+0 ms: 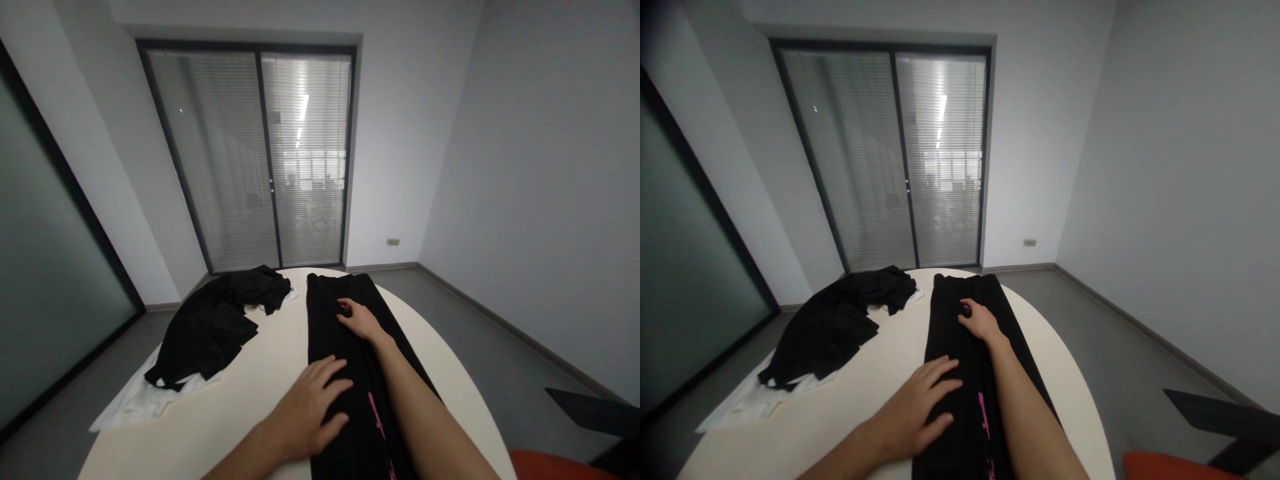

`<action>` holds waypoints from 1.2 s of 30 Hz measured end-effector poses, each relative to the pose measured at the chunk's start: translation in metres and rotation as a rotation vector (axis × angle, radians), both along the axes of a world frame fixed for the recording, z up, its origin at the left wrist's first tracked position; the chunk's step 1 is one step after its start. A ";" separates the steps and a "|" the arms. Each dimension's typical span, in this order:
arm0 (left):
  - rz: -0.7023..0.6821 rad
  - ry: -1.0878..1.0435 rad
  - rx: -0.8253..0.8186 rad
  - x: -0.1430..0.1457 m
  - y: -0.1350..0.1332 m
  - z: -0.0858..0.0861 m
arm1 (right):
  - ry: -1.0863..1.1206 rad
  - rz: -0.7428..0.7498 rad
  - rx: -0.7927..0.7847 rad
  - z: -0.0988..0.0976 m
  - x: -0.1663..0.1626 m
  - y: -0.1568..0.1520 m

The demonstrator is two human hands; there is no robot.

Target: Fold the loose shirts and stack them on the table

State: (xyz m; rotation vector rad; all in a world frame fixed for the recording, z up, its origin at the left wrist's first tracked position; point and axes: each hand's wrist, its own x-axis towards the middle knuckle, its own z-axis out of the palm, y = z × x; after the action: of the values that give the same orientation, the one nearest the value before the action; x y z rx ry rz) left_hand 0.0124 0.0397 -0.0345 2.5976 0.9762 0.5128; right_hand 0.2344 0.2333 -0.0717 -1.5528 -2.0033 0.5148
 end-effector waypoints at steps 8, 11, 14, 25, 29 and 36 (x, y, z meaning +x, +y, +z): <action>0.080 0.029 -0.042 -0.020 0.031 -0.017 | -0.141 0.041 0.018 -0.003 -0.006 0.000; 0.139 0.051 -0.053 -0.022 0.037 -0.022 | -0.125 0.094 0.037 -0.003 -0.008 0.000; 0.187 0.063 -0.097 -0.023 0.038 -0.024 | -0.047 0.122 -0.008 -0.002 -0.009 0.004; 0.206 0.059 -0.158 -0.021 0.038 -0.018 | 0.139 -0.014 -0.151 0.001 -0.043 0.081; 0.209 0.082 -0.185 -0.020 0.042 -0.018 | 0.165 -0.100 -0.107 -0.004 -0.061 0.111; 0.195 0.110 -0.235 -0.018 0.047 -0.013 | 0.118 -0.189 -0.014 -0.006 -0.067 0.145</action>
State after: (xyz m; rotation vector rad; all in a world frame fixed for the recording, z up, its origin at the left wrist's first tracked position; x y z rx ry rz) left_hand -0.0056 0.0872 -0.0473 2.3551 1.2534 0.2828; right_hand 0.1671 0.3784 -0.0776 -1.6594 -1.7481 0.5323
